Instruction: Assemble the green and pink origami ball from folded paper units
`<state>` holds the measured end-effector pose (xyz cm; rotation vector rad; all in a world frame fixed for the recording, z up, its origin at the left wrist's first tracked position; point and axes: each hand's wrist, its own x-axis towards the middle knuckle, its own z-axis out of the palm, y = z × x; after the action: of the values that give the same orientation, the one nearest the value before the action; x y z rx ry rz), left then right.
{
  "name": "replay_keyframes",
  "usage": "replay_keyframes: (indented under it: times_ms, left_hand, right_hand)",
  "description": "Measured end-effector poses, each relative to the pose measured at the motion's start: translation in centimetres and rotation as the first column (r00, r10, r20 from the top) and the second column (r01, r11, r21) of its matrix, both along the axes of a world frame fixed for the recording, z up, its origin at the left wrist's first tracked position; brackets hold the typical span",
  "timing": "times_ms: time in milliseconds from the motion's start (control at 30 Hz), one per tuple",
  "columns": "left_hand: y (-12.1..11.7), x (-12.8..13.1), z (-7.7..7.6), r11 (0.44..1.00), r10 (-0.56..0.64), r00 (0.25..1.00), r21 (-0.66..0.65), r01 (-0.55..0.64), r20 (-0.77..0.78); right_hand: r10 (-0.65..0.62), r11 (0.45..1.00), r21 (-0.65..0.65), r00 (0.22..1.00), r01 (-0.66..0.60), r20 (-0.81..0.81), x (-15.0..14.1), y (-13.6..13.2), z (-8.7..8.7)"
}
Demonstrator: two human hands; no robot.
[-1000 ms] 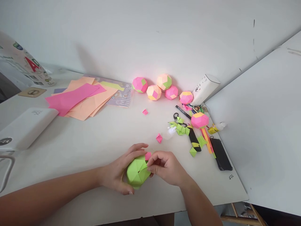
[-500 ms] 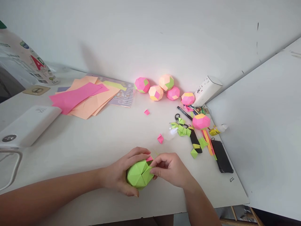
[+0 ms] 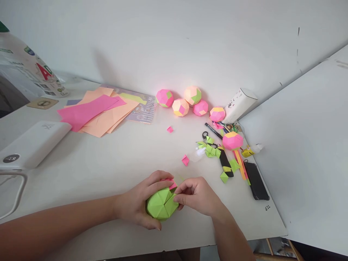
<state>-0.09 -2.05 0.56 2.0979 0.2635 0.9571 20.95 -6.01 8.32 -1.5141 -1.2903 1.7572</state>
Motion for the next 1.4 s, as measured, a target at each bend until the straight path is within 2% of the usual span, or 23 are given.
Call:
replay_keyframes:
  times_ms: [167,333,667,867,1100,1233,1400]
  left_hand:
    - [0.0,0.0,0.0,1.000,0.002,1.000,0.003,-0.002,-0.016]
    - [0.0,0.0,0.2,0.998,0.019,0.997,0.066,-0.014,-0.075]
    - [-0.6,0.3,0.1,0.961,0.161,0.980,0.247,-0.127,-0.121]
    - [-0.5,0.2,0.0,0.955,0.247,0.963,0.196,-0.222,-0.111]
    - [-0.4,0.0,-0.4,0.946,0.300,0.947,0.164,-0.280,-0.113]
    - [-0.3,0.1,-0.5,0.938,0.316,0.944,0.182,-0.295,-0.093]
    - [-0.4,0.2,-0.7,0.908,0.336,0.936,0.302,-0.290,-0.110]
  right_hand:
    - [-0.021,0.999,0.041,1.000,0.022,-0.015,-0.3,0.0,0.1]
    - [-0.084,0.992,0.090,0.996,0.086,-0.025,-1.0,0.0,0.0]
    - [-0.182,0.971,0.155,0.983,0.182,-0.017,-1.8,-0.1,-1.0]
    - [-0.147,0.938,0.338,0.968,0.072,0.201,-0.9,0.0,-0.2]
    - [-0.059,0.961,0.272,0.932,-0.044,0.359,-0.3,0.2,0.5]
    - [0.033,0.959,0.266,0.973,-0.095,0.227,-0.6,0.5,-0.2]
    - [0.010,0.982,0.187,1.000,-0.011,0.002,-1.4,0.7,-1.8]
